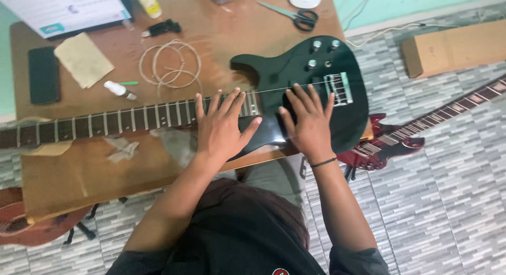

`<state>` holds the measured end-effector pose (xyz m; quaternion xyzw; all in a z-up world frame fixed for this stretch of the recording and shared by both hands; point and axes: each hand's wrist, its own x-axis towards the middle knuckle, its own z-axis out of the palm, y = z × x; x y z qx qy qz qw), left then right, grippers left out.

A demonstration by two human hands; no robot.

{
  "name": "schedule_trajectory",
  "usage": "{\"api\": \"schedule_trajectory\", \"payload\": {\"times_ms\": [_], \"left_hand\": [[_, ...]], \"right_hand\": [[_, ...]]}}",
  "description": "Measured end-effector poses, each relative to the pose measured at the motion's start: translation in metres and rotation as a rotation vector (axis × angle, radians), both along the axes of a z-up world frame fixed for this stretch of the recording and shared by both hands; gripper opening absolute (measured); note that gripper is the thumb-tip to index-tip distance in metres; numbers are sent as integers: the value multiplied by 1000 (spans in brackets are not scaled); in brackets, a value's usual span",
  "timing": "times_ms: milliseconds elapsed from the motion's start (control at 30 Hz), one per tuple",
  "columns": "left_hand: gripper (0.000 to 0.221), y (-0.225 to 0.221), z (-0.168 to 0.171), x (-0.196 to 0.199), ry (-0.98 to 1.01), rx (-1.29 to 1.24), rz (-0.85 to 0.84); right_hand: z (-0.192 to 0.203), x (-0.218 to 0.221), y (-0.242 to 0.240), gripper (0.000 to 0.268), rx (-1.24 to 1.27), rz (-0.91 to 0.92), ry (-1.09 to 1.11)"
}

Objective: The person is replacing strings on an electric guitar, uncoiling new strings and threading them through the bridge.

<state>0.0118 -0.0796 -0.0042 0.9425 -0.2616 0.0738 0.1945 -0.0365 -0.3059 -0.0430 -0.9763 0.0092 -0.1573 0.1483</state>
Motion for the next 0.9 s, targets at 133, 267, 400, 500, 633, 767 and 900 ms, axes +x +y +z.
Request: {"api": "schedule_trajectory", "payload": {"times_ms": [133, 267, 400, 500, 633, 767, 900], "left_hand": [[75, -42, -10, 6, -74, 12, -35], [73, -77, -9, 10, 31, 41, -88], [73, -106, -6, 14, 77, 45, -139], [65, -122, -14, 22, 24, 38, -148], [51, -147, -15, 40, -17, 20, -181], [25, -177, -25, 59, 46, -19, -236], [18, -200, -43, 74, 137, -7, -257]], "right_hand": [[-15, 6, -68, 41, 22, -137, -84], [-33, 14, -110, 51, 195, -209, -83], [-23, 10, -106, 55, 250, -218, -93], [-22, 10, -113, 51, 357, -224, -102], [-20, 14, -114, 52, 349, -244, -71], [-18, 16, -113, 46, 297, -240, -35], [-21, 20, -116, 47, 243, -253, -11]]}}
